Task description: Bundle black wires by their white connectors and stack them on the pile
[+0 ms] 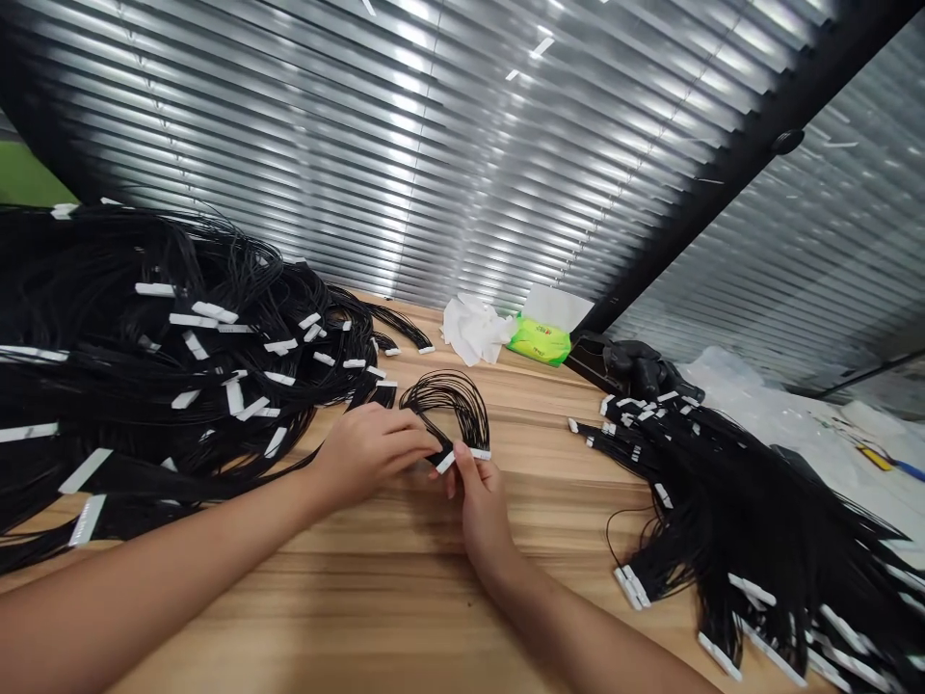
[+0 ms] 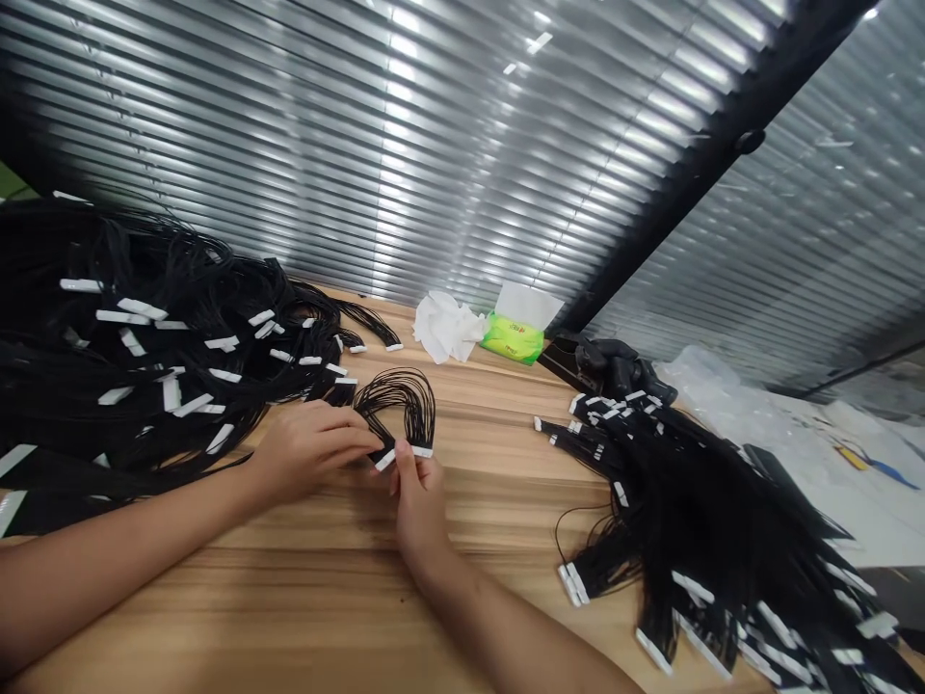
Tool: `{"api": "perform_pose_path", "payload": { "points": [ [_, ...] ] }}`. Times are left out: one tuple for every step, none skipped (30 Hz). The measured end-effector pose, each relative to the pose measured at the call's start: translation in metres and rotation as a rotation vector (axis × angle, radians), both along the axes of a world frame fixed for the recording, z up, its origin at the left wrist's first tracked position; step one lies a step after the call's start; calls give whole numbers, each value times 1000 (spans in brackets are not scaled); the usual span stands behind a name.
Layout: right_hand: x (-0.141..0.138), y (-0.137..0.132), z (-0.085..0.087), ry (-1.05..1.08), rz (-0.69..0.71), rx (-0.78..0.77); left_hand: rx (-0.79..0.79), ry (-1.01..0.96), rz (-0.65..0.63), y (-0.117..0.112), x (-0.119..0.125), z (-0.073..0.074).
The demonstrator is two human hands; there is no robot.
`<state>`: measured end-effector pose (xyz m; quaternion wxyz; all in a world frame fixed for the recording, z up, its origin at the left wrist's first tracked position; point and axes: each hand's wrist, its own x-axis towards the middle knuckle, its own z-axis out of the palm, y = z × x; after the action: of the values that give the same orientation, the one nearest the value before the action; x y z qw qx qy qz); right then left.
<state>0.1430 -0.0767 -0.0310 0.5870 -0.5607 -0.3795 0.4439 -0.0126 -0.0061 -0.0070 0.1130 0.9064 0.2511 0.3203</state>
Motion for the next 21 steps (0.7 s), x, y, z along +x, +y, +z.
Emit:
{"api": "perform_pose_path", "payload": {
  "points": [
    [-1,-1,1,-2,-4,-11,68,3,3,0,-2,-1],
    [-1,-1,2,-1,-7,-20,136,-5,6,0,-3,-3],
    [-2,-2,3,3,-7,-27,198,-17,9,0,-4,-4],
    [-2,-2,3,9,-3,-32,249,-28,11,1,-4,-5],
    [-2,-2,4,17,-1,-32,288,-38,13,1,-4,-5],
    [-3,-2,5,23,0,-30,312,-38,13,1,-4,-6],
    [-3,-2,5,26,0,-28,321,-32,11,1,-4,-6],
    [-3,-1,5,27,1,-26,315,-21,8,1,-3,-6],
    [-2,-1,5,26,0,-25,295,-12,5,1,-2,-5],
    [-2,0,4,26,-3,-23,260,0,-1,1,-1,-5],
    [-2,0,4,24,-3,-23,208,14,-8,1,0,-3],
    [-1,1,3,23,0,-21,143,34,-15,1,1,-2],
    [-1,2,2,21,5,-16,69,65,-22,2,2,0],
    [-1,2,1,19,13,-9,-7,107,-31,3,3,3],
    [0,3,0,17,22,-4,-74,154,-42,5,4,6],
    [0,4,-1,14,31,0,-124,204,-55,7,4,8],
    [0,5,-2,12,37,-1,-154,251,-67,9,5,11],
    [0,6,-3,8,39,-3,-167,292,-83,11,5,13],
    [1,7,-4,5,39,-9,-165,323,-96,13,6,14],
    [1,7,-5,4,40,-13,-154,344,-110,15,6,15],
    [1,8,-5,3,43,-16,-139,357,-124,17,6,14]
  ]
}}
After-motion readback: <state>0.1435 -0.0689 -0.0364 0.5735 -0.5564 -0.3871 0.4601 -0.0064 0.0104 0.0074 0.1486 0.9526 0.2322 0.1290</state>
